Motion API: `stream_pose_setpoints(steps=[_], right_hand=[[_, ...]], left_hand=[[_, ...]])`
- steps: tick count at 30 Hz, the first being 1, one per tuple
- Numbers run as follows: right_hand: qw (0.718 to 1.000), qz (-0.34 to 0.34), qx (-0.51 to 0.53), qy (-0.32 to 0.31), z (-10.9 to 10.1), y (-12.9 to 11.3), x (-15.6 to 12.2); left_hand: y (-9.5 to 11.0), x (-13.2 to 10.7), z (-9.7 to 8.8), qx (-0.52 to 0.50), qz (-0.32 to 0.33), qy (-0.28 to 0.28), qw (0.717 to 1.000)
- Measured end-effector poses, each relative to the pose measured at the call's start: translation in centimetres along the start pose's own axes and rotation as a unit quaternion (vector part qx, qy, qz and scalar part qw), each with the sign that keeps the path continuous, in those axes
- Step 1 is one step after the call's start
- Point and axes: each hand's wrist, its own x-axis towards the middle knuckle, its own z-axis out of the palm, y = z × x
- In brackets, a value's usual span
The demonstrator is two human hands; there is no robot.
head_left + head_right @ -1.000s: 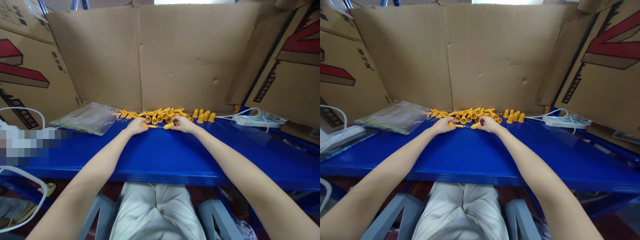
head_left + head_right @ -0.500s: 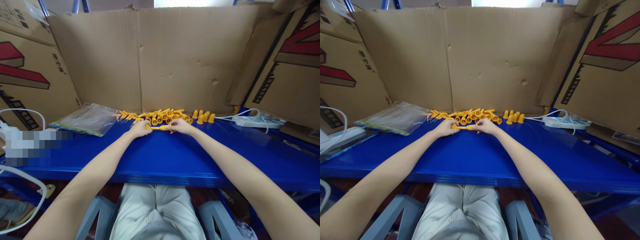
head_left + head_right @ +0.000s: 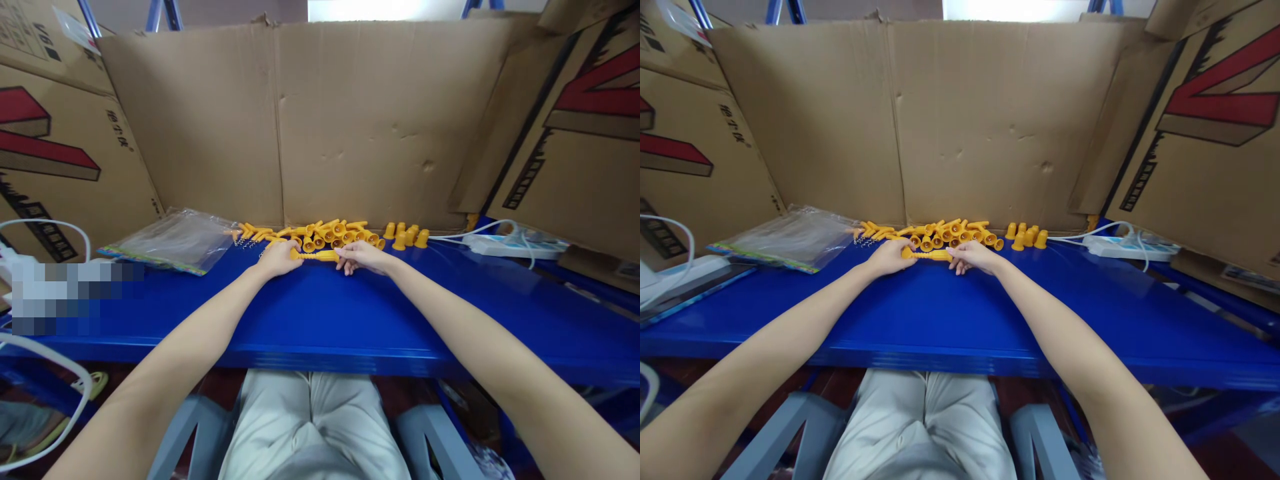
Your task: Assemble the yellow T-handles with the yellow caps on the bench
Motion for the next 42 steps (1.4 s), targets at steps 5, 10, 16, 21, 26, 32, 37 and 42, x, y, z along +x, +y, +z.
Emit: stream_pose_setpoints(steps=[5, 10, 16, 21, 26, 32, 37, 42], right_hand=[[0.999, 0.043, 0.026, 0.002, 0.7, -0.4, -0.3], [0.998, 0.05, 0.043, 0.011, 0.7, -0.8, -0.2], [0.999, -0.017, 0.025, 0.027, 0.6, -0.9, -0.4], [1.0, 0.013, 0.001, 0.014, 0.6, -0.5, 0.1], [0.996, 0.066, -0.02, 0.049, 0.8, -0.8, 0.1], [0.998, 0.06, 0.008, 0.005, 0.0, -1.0, -0.5], [0.999, 0.029, 0.011, 0.013, -0.3, -0.8, -0.5], [0.999, 0.032, 0.016, 0.004, -0.2, -0.6, -0.1]], left_hand=[[0.4, -0.1, -0.2, -0.014, -0.022, -0.006, 1.0], [0.4, 0.2, -0.2, -0.03, -0.052, -0.009, 0.998], [0.5, 0.2, -0.4, -0.042, -0.058, -0.004, 0.997], [0.9, -0.2, -0.5, -0.06, -0.035, 0.007, 0.998], [1.2, -0.2, -0.4, -0.067, -0.033, 0.012, 0.997], [1.1, -0.1, -0.4, -0.071, -0.046, 0.006, 0.996], [0.8, 0.0, -0.1, -0.085, -0.039, 0.004, 0.996], [0.7, -0.1, -0.2, -0.083, -0.028, 0.007, 0.996]])
